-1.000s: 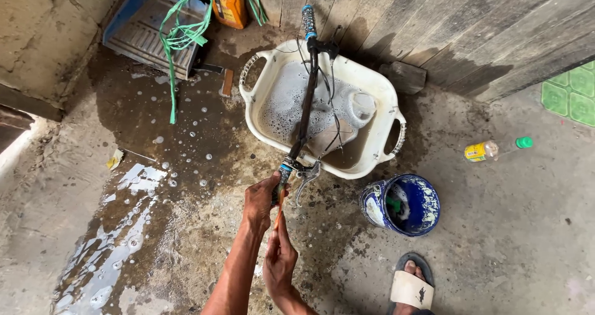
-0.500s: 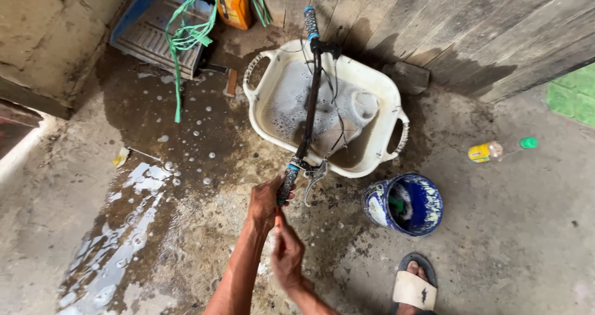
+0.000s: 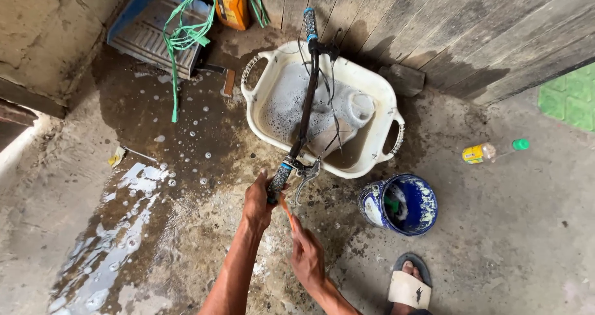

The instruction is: The person washes a bicycle handlebar with attached grips, brake levers and cables in a white basin of soapy water. They rotate and reposition the handlebar, scrub it with a sponge and a brush, and dip parts into the soapy water while working over the basin.

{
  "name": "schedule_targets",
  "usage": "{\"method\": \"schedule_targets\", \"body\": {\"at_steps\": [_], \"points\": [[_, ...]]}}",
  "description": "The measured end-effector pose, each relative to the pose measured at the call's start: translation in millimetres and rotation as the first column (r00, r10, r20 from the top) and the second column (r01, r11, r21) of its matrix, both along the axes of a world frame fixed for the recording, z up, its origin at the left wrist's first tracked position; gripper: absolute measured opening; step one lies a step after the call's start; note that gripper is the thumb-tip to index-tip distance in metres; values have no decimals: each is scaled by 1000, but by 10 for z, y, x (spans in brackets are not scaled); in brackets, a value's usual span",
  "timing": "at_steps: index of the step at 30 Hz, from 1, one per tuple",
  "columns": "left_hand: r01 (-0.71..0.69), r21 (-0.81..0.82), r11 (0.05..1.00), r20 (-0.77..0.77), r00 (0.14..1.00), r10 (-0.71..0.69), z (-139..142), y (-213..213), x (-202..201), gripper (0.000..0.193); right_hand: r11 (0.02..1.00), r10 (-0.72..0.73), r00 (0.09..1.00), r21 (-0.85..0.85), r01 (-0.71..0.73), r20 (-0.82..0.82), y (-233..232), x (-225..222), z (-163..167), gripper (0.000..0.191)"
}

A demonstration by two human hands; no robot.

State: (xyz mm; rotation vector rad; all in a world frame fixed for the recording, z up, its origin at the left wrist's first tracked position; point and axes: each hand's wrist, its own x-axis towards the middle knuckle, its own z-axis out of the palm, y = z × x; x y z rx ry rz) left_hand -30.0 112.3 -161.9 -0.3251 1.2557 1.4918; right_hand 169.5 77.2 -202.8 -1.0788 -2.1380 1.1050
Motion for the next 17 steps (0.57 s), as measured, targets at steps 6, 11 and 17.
{"method": "schedule_targets", "body": {"at_steps": [6,11,17], "points": [[-141,-9,990,94,985,141,47,39,73,57,902,226,909,277,-331,351,555,-186,749,53],[-162,-33,986,212,963,165,-66,84,150,60,726,253,514,190,-661,819,1371,-742,1717,50],[-301,64,952,283,920,272,-480,191,182,64,565,319,-26,-213,-797,947,1214,-1650,2269,32]]}}
